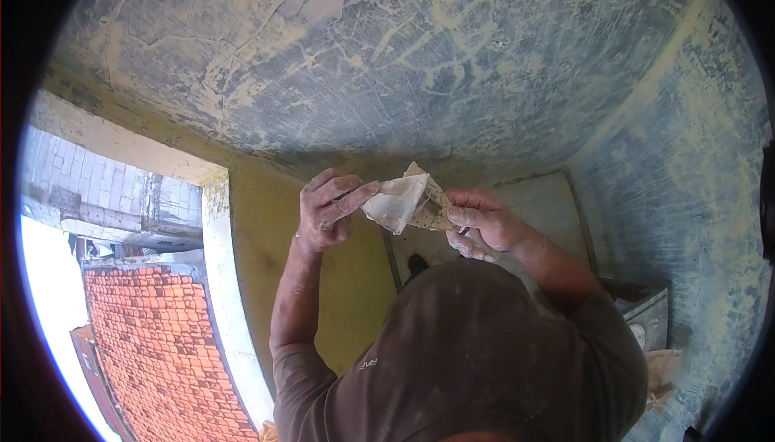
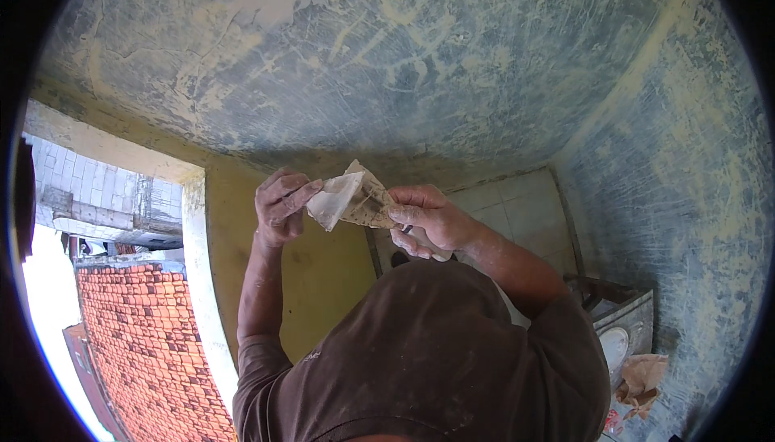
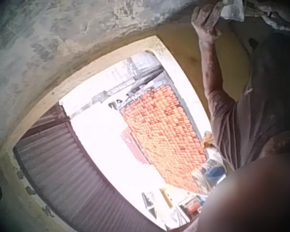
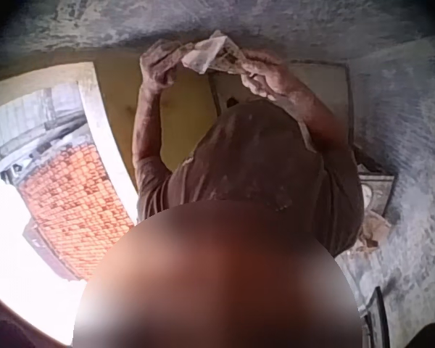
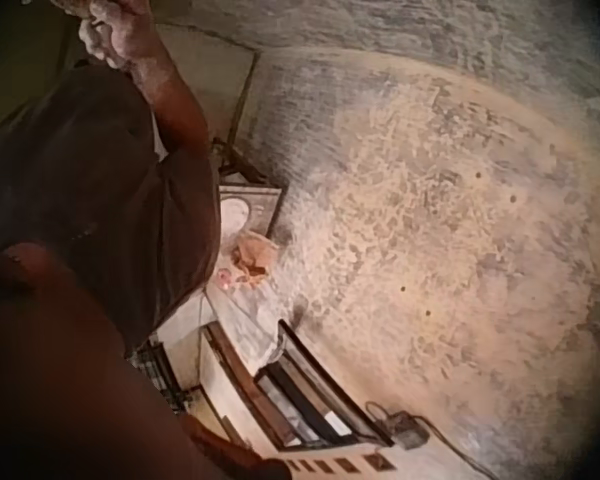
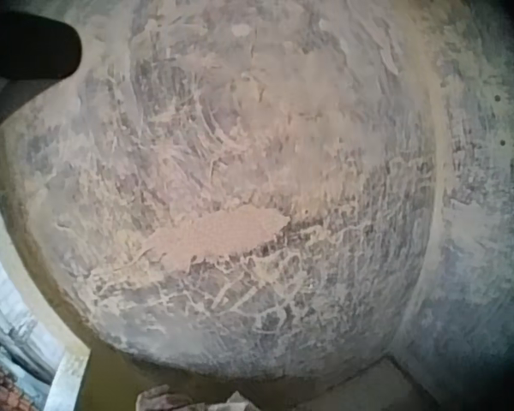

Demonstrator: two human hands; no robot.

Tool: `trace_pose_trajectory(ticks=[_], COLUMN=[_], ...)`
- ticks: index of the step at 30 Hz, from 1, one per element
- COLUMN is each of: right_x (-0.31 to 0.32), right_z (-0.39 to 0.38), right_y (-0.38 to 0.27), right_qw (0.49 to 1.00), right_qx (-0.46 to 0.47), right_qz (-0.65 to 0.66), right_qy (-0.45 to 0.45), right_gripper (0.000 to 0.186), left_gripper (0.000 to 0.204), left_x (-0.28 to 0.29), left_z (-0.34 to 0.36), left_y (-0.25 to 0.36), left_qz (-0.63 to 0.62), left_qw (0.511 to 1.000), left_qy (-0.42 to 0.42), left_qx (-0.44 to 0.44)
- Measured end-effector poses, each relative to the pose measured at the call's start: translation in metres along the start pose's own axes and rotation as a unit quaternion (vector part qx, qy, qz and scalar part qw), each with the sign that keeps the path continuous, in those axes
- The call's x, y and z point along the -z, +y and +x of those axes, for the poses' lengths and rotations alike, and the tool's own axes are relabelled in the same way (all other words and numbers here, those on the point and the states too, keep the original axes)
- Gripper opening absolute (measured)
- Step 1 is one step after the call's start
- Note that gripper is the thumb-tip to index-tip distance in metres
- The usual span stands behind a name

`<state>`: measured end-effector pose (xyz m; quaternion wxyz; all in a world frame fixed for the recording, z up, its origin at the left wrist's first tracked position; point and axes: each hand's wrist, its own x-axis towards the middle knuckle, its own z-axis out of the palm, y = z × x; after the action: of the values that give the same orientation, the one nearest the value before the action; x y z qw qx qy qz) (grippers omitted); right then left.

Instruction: The person applies plaster compound to a wall surface with putty knives to fill cracks and smooth the texture.

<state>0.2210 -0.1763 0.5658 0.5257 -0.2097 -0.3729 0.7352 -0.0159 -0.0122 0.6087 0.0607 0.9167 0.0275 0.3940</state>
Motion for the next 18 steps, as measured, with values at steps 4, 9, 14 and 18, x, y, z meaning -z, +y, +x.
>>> trace_pose_trajectory(ticks=[4,9,14,18], right_x=[0.006,0.024,0.035,0.039], right_z=[-0.005,-0.020,-0.045,-0.031], right_y=[-0.003,0.001,-0.020,0.006], right_qw=[0.999,0.999,0.996,0.946], right_qx=[-0.031,-0.042,0.036,0.229], right_qz=[0.003,-0.024,-0.047,-0.131], right_qy=[-0.010,-0.017,0.066,0.188], right_gripper=[0.025,0.026,0.029,0.033], left_gripper=[0.053,0.048,0.028,0.017], left_x=[0.011,0.023,0.012,-0.062], left_z=[0.001,0.004,-0.020,-0.027], left_y=[-0.001,0.000,0.005,0.058], left_qz=[0.012,0.060,-0.003,-0.411], left_qw=[1.000,0.994,0.987,0.734], left_qy=[-0.017,-0.080,-0.069,0.166], left_qx=[-0.016,-0.036,0.145,0.514])
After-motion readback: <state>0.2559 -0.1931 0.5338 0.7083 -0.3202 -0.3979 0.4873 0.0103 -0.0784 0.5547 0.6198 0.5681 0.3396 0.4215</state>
